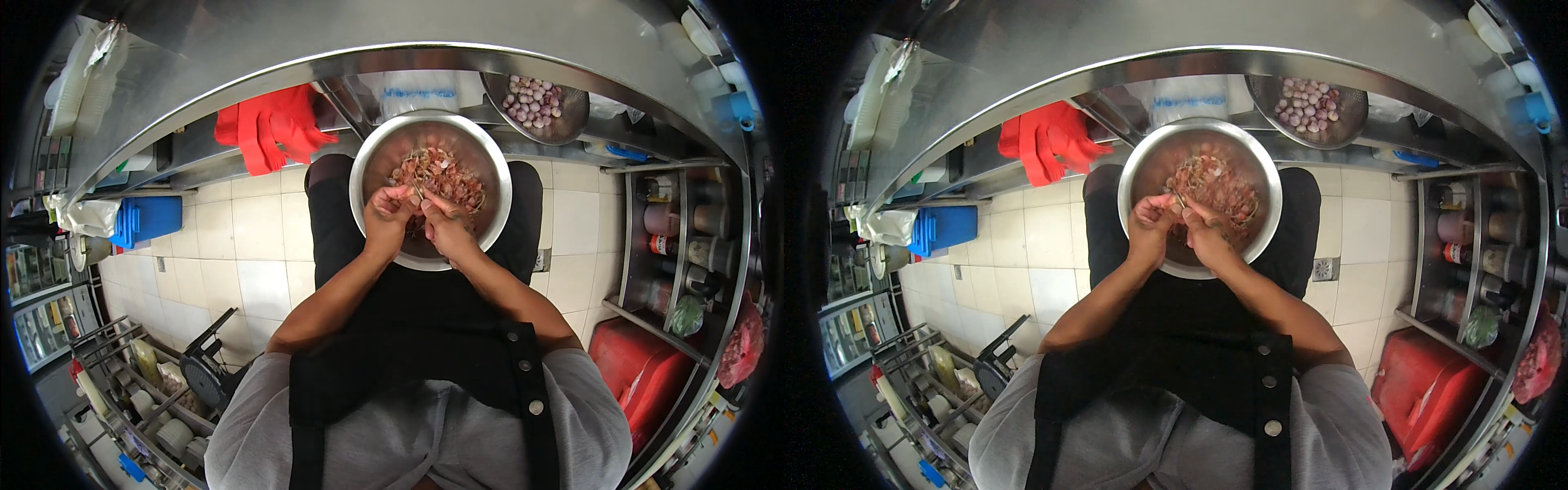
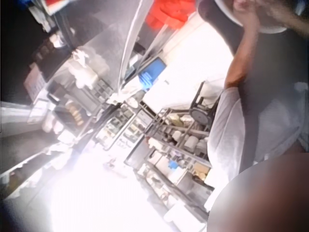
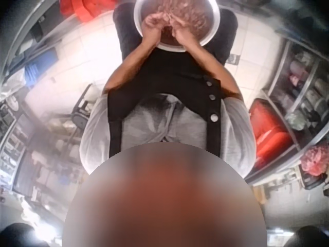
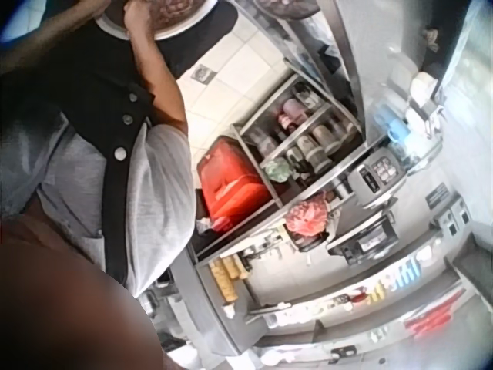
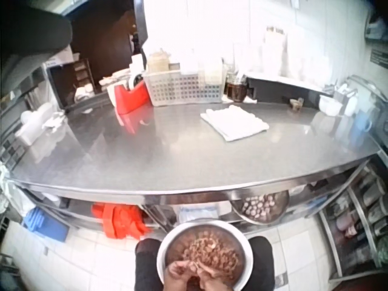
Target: The person carries a food item on a plate to a counter, hands it to a colleague, and then peels garlic cloves by hand and using a small knife over a bowl of meat.
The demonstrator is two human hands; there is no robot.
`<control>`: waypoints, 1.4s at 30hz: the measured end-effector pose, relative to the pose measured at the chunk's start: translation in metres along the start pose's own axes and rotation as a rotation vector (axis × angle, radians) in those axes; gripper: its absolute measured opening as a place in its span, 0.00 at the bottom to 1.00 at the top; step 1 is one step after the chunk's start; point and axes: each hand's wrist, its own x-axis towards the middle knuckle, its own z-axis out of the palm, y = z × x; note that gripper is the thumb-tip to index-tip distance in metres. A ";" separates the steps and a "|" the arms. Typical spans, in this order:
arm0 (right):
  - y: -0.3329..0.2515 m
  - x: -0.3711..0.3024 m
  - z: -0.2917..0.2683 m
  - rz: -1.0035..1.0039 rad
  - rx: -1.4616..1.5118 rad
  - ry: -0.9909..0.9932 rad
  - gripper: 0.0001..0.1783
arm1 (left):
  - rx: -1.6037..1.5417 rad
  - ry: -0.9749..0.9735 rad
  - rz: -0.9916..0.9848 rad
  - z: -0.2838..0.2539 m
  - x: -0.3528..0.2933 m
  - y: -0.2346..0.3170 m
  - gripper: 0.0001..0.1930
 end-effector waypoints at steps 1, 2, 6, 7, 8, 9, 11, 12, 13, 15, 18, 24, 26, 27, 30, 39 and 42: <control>-0.002 0.001 0.001 0.045 0.073 -0.006 0.21 | 0.062 0.006 0.034 0.000 0.000 -0.001 0.09; -0.003 0.002 0.001 0.090 0.146 -0.012 0.21 | 0.124 0.012 0.067 0.000 0.001 -0.002 0.09; 0.013 0.015 -0.012 -0.211 -0.064 -0.089 0.22 | -0.121 -0.049 -0.104 -0.006 0.011 0.012 0.08; 0.008 0.014 -0.012 -0.188 -0.022 -0.109 0.22 | -0.195 -0.092 -0.153 -0.009 0.013 0.014 0.07; 0.002 0.013 -0.012 -0.165 0.020 -0.129 0.22 | -0.268 -0.136 -0.203 -0.010 0.015 0.016 0.07; -0.003 0.010 -0.013 -0.165 0.019 -0.131 0.22 | -0.269 -0.135 -0.201 -0.010 0.016 0.015 0.07; -0.011 0.008 -0.014 0.152 0.308 -0.176 0.23 | -0.196 -0.149 -0.129 -0.011 0.018 0.014 0.08; -0.008 0.011 -0.017 0.151 0.308 -0.175 0.23 | -0.196 -0.151 -0.129 -0.013 0.019 0.011 0.08; -0.002 0.016 -0.021 0.220 0.519 -0.232 0.22 | -0.205 -0.159 -0.140 -0.016 0.020 0.009 0.09; 0.002 0.020 -0.027 0.298 0.763 -0.322 0.21 | -0.212 -0.167 -0.154 -0.017 0.019 0.012 0.09; -0.002 0.017 -0.033 0.267 0.720 -0.387 0.20 | -0.288 -0.186 -0.287 -0.014 0.017 0.025 0.11; -0.003 0.005 -0.028 0.109 0.417 -0.236 0.23 | -0.200 -0.151 -0.226 -0.019 0.025 0.021 0.15; -0.001 0.006 -0.035 0.103 0.359 -0.224 0.25 | -0.174 -0.116 -0.205 -0.015 0.023 0.025 0.14; -0.001 0.006 -0.037 0.097 0.301 -0.208 0.26 | -0.151 -0.083 -0.187 -0.013 0.021 0.027 0.13; -0.002 0.004 -0.033 0.143 -0.060 -0.061 0.27 | -0.198 -0.094 -0.214 -0.020 0.021 0.028 0.12; -0.009 -0.003 -0.015 -0.151 -0.180 -0.129 0.27 | -0.163 -0.130 -0.085 -0.004 0.011 0.022 0.11; -0.018 -0.008 -0.014 -0.184 -0.159 -0.110 0.26 | -0.129 -0.128 -0.038 -0.005 0.010 0.023 0.11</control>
